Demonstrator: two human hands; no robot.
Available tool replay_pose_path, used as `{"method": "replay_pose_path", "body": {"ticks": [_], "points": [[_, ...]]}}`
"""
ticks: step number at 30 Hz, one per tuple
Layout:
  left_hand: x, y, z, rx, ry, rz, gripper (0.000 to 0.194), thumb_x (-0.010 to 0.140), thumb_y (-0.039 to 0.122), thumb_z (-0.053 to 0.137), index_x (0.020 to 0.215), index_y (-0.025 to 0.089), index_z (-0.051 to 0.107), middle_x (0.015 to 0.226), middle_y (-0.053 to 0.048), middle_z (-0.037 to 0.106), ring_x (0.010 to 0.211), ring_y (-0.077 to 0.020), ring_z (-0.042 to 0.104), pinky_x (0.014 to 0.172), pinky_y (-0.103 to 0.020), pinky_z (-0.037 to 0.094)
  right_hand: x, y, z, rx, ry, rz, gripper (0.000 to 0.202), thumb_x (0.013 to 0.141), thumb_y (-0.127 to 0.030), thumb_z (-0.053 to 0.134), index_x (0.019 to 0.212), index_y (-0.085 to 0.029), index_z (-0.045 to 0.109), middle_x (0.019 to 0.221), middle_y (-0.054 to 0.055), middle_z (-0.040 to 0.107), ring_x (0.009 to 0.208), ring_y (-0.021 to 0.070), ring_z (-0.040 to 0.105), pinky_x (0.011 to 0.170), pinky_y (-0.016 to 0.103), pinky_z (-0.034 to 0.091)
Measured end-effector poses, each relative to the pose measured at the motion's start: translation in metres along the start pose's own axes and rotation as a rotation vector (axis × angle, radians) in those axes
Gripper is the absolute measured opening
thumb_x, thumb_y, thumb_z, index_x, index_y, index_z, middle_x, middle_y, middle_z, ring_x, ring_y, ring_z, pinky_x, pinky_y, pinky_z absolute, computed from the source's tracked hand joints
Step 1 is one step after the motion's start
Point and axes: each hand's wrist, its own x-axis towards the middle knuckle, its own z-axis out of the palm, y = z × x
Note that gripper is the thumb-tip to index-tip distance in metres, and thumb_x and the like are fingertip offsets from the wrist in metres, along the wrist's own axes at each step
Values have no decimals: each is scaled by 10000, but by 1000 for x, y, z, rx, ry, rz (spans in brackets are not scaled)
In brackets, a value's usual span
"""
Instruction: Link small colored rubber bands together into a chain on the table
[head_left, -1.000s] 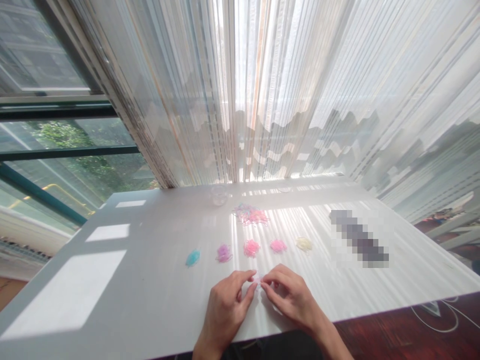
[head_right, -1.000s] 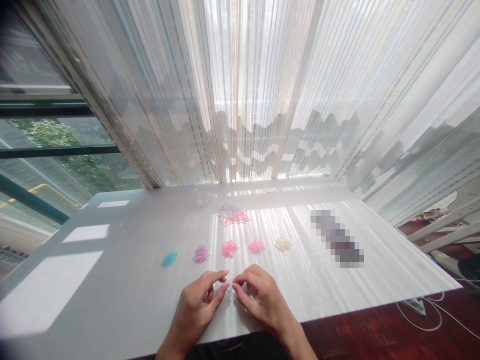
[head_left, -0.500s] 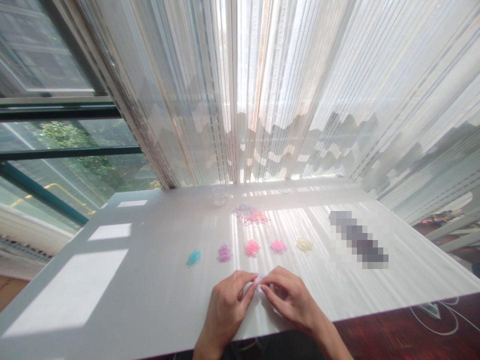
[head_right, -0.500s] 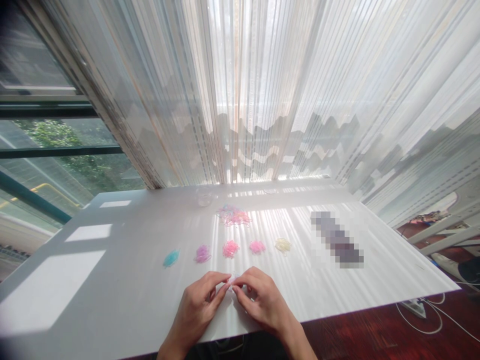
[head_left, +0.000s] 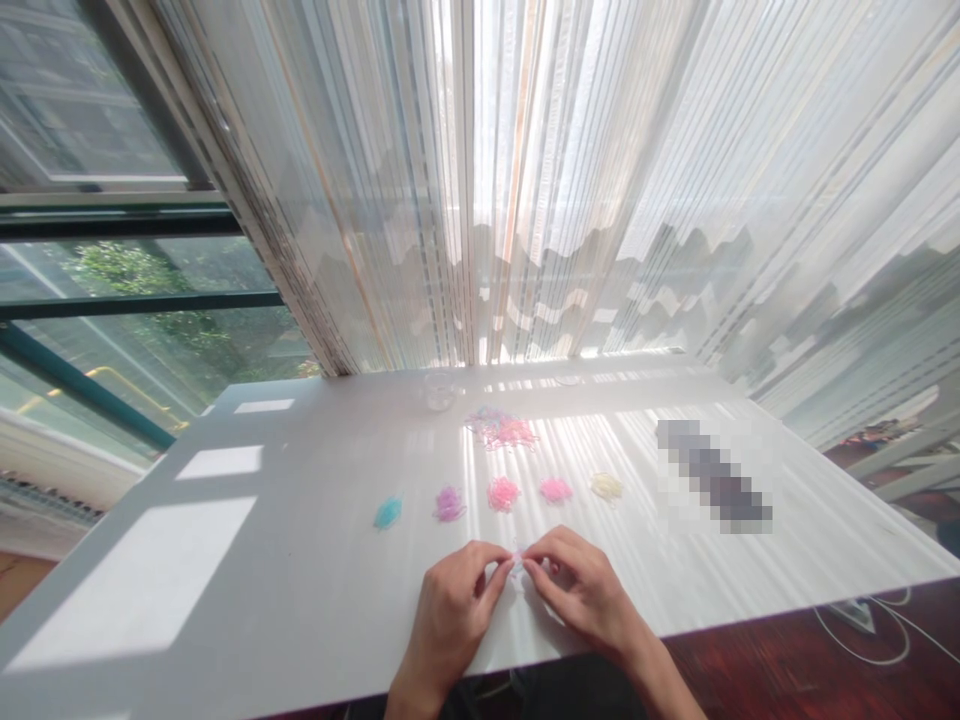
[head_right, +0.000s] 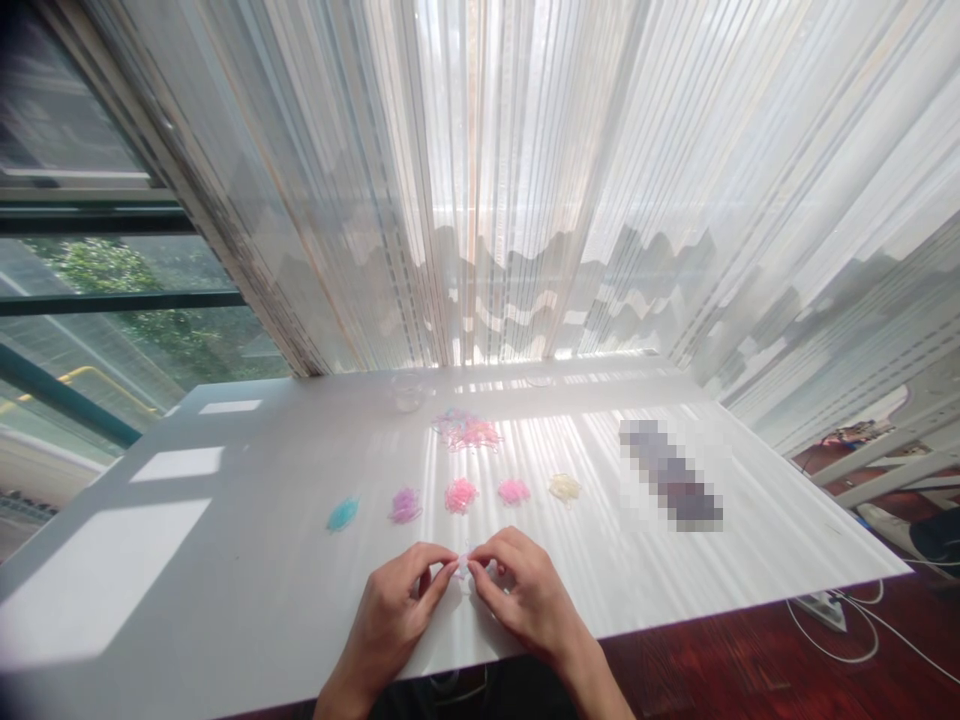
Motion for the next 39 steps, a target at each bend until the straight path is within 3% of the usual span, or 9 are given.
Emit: {"method": "replay_pose_path", "body": {"ticks": [7, 12, 17, 22, 25, 33, 39], "points": [[-2, -3, 2, -6, -6, -4, 156, 1032, 281, 548, 992, 223, 688, 830, -11, 742, 627, -129, 649, 625, -227, 509, 0, 2, 1, 0, 8, 19, 139, 978, -226, 591, 936, -213, 722, 791, 34, 653, 710, 163, 637, 655, 258, 505], [-1, -3, 1, -17, -15, -25, 134, 1022, 292, 555, 1056, 229, 669, 897, -15, 748, 607, -122, 633, 609, -225, 518, 3, 0, -2, 24, 37, 126, 163, 978, -280, 595, 891, -221, 719, 780, 23, 671, 679, 157, 619, 633, 259, 493], [-1, -3, 1, -4, -21, -23, 125, 1019, 296, 552, 1063, 245, 658, 921, 0, 746, 598, -120, 625, 609, -232, 528, 5, 11, -38, -18, 117, 239, 213, 962, -389, 609, 877, -234, 726, 818, 31, 721, 685, 172, 635, 600, 269, 494], [-2, -4, 3, 28, 16, -24, 149, 1002, 280, 564, 1127, 246, 637, 954, 3, 746, 549, -117, 597, 593, -248, 529, 9, 46, -86, -197, 346, 375, 359, 875, -560, 636, 849, -223, 758, 775, 49, 739, 624, 188, 618, 606, 308, 520], [-1, -4, 3, 30, 22, -33, 149, 994, 274, 569, 1124, 247, 637, 942, 8, 742, 545, -117, 602, 584, -246, 528, 13, 64, -99, -269, 367, 425, 416, 845, -611, 625, 833, -221, 768, 770, 55, 750, 582, 184, 603, 589, 315, 519], [-1, -3, 3, 17, -8, -47, 114, 997, 262, 565, 1083, 259, 640, 911, 15, 728, 596, -130, 636, 588, -247, 516, 8, 83, -88, -322, 368, 407, 444, 851, -629, 610, 873, -216, 770, 802, 64, 757, 599, 187, 616, 611, 326, 525], [1, -1, 1, 3, -10, -37, 113, 991, 233, 567, 1066, 255, 648, 932, 5, 732, 693, -148, 679, 629, -262, 519, 3, 83, -89, -351, 463, 383, 448, 914, -610, 567, 871, -208, 759, 846, 68, 757, 591, 174, 590, 614, 320, 515]]}}
